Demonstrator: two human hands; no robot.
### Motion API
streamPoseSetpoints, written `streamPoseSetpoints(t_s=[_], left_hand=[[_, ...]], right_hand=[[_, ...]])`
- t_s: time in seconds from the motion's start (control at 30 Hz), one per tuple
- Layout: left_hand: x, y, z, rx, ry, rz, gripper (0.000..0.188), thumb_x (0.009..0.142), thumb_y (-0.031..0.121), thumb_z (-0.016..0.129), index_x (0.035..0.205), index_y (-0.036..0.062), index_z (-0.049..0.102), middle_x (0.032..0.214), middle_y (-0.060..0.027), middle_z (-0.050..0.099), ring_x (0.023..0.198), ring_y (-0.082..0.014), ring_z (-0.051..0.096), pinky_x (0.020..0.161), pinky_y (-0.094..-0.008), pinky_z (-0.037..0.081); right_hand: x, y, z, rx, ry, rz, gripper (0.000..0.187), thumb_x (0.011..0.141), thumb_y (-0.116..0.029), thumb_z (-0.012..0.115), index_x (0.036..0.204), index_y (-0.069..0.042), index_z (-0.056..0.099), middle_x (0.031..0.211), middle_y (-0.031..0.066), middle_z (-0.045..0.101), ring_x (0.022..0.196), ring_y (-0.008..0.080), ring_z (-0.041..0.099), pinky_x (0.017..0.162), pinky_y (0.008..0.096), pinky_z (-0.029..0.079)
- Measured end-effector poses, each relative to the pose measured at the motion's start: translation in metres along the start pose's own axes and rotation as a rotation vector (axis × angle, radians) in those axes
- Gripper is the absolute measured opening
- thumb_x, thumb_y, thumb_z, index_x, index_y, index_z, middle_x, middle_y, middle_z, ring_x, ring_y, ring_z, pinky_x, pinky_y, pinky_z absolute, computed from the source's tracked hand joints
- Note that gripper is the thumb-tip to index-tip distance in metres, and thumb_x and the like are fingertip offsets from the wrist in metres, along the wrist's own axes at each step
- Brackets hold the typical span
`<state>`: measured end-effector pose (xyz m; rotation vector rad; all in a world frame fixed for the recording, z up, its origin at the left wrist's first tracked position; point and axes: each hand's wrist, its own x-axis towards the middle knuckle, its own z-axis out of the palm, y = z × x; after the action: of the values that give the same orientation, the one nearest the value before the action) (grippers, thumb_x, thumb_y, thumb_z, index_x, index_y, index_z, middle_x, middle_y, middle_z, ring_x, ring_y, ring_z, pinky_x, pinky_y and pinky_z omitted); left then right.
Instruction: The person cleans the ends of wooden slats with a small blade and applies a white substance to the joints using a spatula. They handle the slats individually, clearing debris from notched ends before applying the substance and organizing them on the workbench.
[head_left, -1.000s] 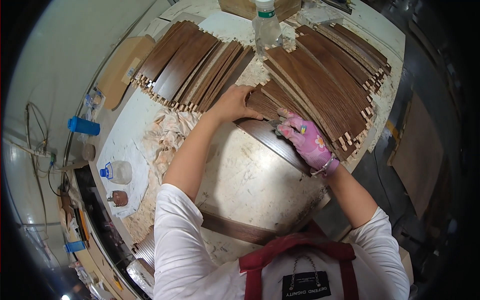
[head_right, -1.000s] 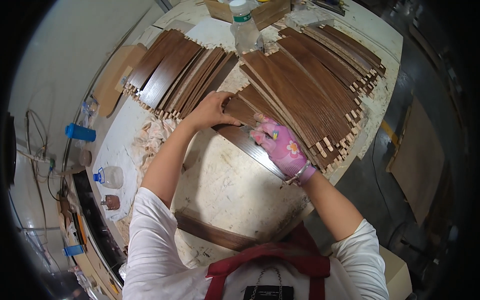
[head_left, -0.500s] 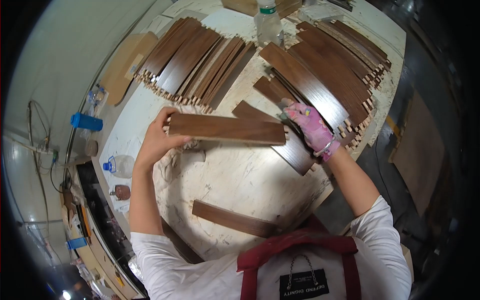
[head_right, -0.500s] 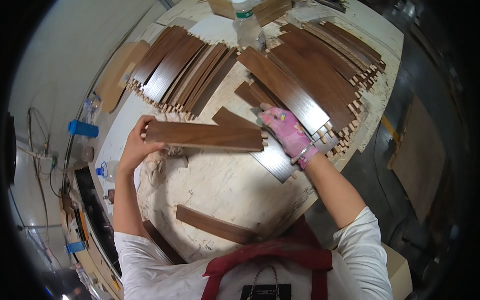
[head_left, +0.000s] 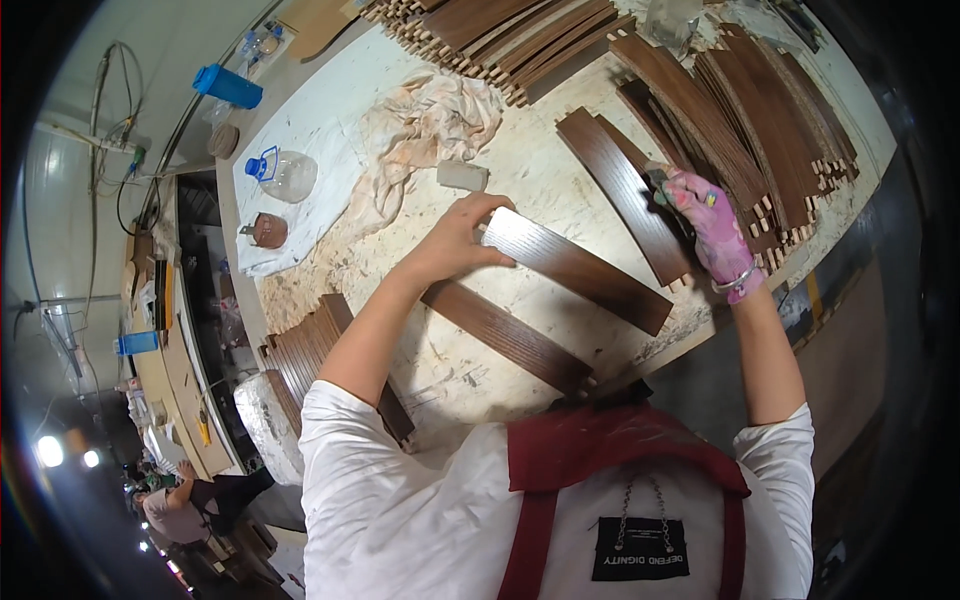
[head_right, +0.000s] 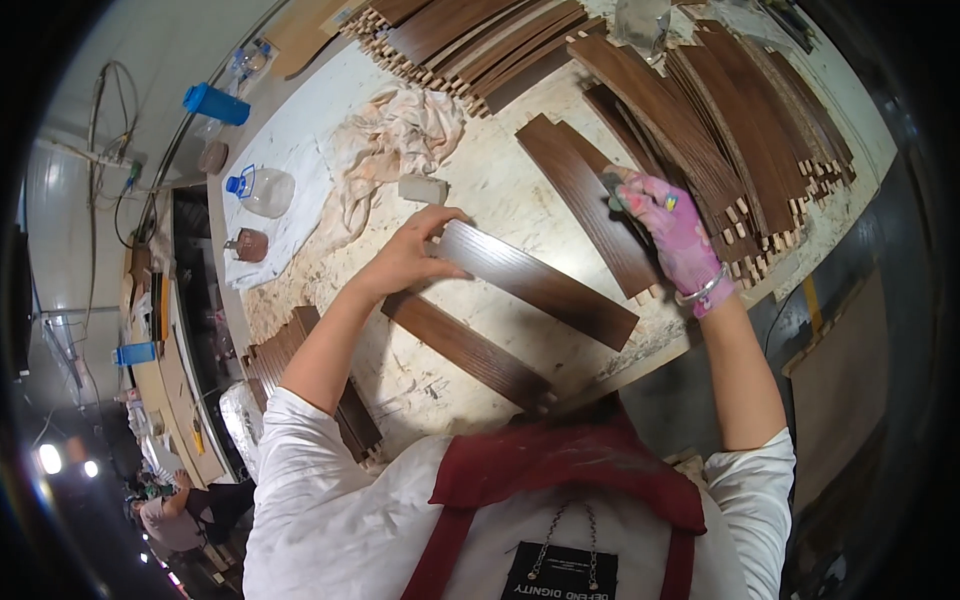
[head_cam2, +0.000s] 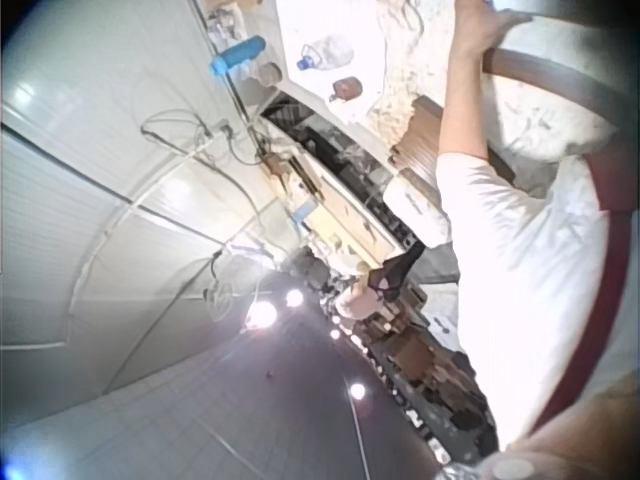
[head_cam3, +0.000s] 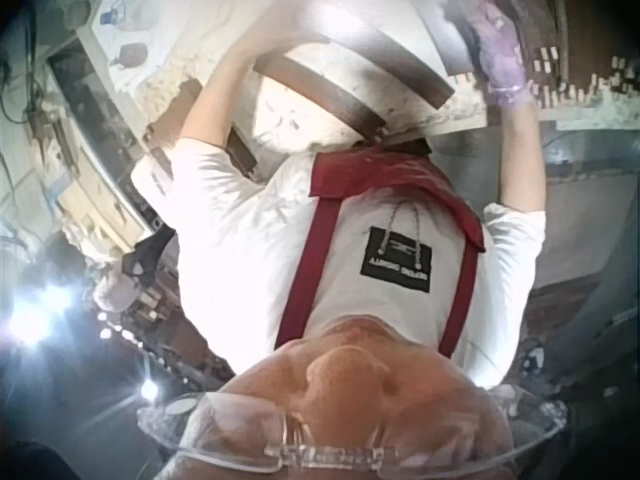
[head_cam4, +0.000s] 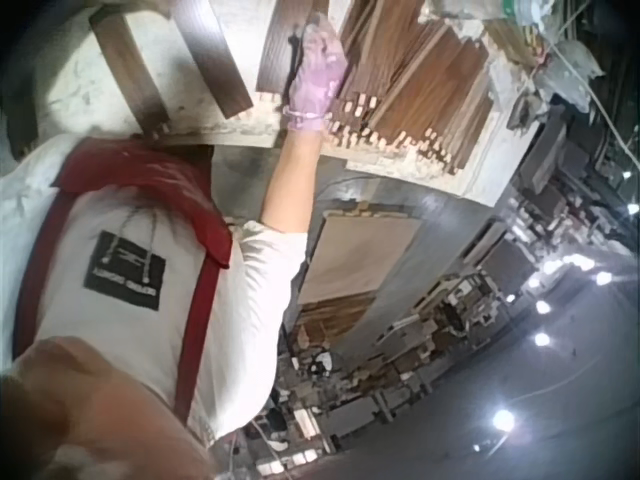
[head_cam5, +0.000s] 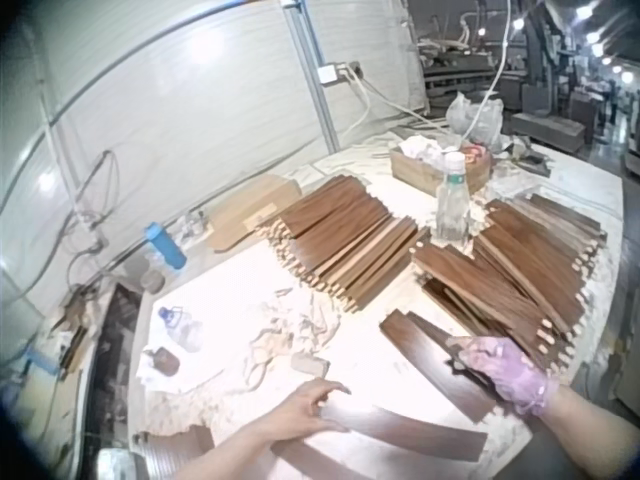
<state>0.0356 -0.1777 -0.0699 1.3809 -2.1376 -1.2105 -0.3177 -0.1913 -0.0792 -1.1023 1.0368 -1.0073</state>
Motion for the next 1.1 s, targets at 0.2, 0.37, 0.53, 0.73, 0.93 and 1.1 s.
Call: streamPoseSetpoints(t_s=[0.2, 0.37, 0.53, 0.73, 0.93, 1.1], left_hand=[[-0.017, -0.009, 0.015, 0.269, 0.165, 0.136, 0.065, 0.065, 0.021, 0.081, 0.122, 0.0083, 0.052, 0.116, -0.0123, 0.053, 0.110, -0.0310, 0.050, 0.095, -0.0388, 0.042], [-0.030, 0.001, 0.017, 0.280, 0.149, 0.069, 0.065, 0.068, 0.019, 0.078, 0.125, 0.0072, 0.049, 0.116, -0.0130, 0.053, 0.108, -0.0315, 0.051, 0.094, -0.0387, 0.042], [-0.045, 0.014, 0.015, 0.297, 0.134, 0.009, 0.065, 0.071, 0.014, 0.075, 0.129, 0.0072, 0.047, 0.115, -0.0131, 0.053, 0.105, -0.0313, 0.053, 0.091, -0.0382, 0.043], [-0.066, 0.025, 0.014, 0.320, 0.214, 0.094, 0.064, 0.072, 0.013, 0.073, 0.130, 0.0083, 0.047, 0.108, -0.0129, 0.054, 0.099, -0.0313, 0.055, 0.085, -0.0379, 0.045], [-0.102, 0.051, -0.002, 0.515, 0.126, -0.050, 0.065, 0.070, 0.023, 0.077, 0.127, 0.0078, 0.050, 0.102, -0.0124, 0.058, 0.095, -0.0316, 0.057, 0.083, -0.0374, 0.048], [-0.169, 0.055, -0.025, 0.412, 0.493, -0.139, 0.060, 0.070, 0.023, 0.079, 0.121, 0.0035, 0.054, 0.115, -0.0142, 0.060, 0.102, -0.0273, 0.060, 0.085, -0.0348, 0.049]], right_hand=[[-0.034, 0.019, 0.041, 0.017, -0.127, 0.037, 0.027, 0.087, -0.026, 0.065, 0.091, 0.001, 0.065, 0.117, 0.0116, 0.061, 0.095, 0.0146, 0.060, 0.088, 0.0282, 0.046], [-0.031, 0.031, 0.036, 0.048, -0.063, 0.113, 0.026, 0.087, -0.024, 0.065, 0.094, 0.001, 0.064, 0.111, 0.0075, 0.063, 0.091, 0.0113, 0.057, 0.085, 0.0253, 0.044], [-0.032, 0.034, 0.038, -0.045, -0.096, 0.053, 0.024, 0.087, -0.024, 0.065, 0.093, 0.000, 0.065, 0.110, 0.0059, 0.063, 0.094, 0.0099, 0.055, 0.088, 0.0239, 0.042], [-0.048, 0.019, 0.062, -0.144, -0.117, 0.114, 0.024, 0.088, -0.023, 0.064, 0.098, 0.000, 0.067, 0.113, 0.0081, 0.063, 0.099, 0.0107, 0.055, 0.092, 0.0238, 0.040], [-0.055, 0.017, 0.060, 0.109, 0.057, -0.019, 0.016, 0.089, -0.014, 0.063, 0.093, 0.001, 0.064, 0.104, 0.0102, 0.063, 0.091, 0.0149, 0.061, 0.079, 0.0289, 0.051], [-0.074, -0.016, 0.061, 0.184, 0.156, -0.051, 0.016, 0.090, -0.013, 0.061, 0.099, -0.001, 0.064, 0.092, 0.0030, 0.065, 0.085, 0.0109, 0.059, 0.082, 0.0241, 0.046]])
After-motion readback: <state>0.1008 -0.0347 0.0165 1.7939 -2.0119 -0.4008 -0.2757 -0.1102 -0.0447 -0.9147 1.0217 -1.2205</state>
